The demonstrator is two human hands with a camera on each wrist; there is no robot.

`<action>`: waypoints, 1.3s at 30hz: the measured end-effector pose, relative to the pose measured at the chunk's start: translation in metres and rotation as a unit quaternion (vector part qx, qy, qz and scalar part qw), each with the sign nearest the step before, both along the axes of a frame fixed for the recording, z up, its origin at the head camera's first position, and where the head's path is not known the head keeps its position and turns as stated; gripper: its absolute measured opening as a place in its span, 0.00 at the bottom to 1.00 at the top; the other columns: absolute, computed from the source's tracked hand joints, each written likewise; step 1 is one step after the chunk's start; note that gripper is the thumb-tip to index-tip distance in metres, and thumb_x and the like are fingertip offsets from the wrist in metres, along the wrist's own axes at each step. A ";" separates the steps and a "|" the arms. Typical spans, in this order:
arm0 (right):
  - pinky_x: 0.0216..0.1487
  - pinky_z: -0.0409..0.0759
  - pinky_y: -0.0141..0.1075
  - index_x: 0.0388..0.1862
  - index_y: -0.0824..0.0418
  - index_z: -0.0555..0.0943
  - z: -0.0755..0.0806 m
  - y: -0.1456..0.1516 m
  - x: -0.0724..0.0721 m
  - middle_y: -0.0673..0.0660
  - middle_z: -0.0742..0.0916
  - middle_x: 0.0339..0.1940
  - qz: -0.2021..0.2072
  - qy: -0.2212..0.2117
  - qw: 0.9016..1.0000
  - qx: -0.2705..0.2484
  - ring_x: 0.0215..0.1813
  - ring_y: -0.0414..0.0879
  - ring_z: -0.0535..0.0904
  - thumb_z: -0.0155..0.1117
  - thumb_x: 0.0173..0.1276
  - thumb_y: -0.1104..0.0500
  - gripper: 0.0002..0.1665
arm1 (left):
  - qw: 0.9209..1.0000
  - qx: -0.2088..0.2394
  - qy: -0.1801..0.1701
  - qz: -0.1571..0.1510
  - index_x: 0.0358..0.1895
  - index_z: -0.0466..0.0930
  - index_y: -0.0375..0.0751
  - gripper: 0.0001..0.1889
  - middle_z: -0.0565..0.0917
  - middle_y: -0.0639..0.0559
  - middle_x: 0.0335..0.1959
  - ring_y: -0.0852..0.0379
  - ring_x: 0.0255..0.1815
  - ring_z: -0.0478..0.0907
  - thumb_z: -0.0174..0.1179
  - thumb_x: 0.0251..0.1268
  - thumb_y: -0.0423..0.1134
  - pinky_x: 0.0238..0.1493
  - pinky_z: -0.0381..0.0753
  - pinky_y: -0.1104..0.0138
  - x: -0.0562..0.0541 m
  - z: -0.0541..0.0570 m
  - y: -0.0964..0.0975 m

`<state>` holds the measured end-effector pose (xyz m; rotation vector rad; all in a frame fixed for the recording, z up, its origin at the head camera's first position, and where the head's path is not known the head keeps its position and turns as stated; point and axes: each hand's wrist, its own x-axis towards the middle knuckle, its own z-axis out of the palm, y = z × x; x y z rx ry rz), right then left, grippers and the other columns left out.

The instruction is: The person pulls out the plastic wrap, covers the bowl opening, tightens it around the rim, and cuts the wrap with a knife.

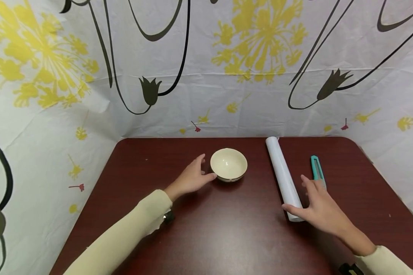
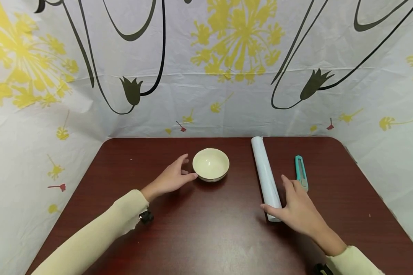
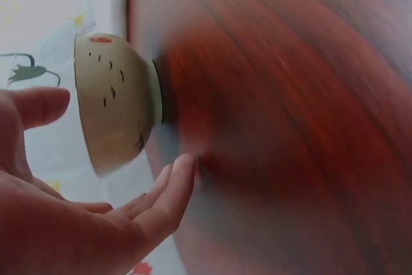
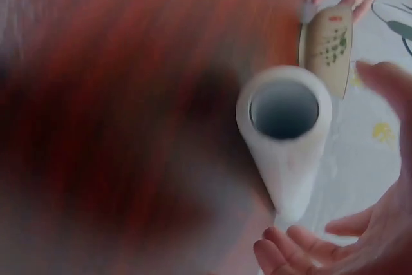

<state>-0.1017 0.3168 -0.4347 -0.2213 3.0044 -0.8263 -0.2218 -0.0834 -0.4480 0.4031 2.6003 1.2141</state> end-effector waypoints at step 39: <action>0.43 0.83 0.61 0.67 0.80 0.73 -0.018 -0.007 0.006 0.74 0.80 0.58 -0.037 0.009 0.999 0.030 0.49 0.62 0.83 0.76 0.70 0.54 0.40 | 0.962 0.198 -0.159 0.096 0.87 0.52 0.34 0.37 0.82 0.25 0.60 0.44 0.38 0.91 0.47 0.76 0.25 0.45 0.92 0.57 0.006 0.007 0.051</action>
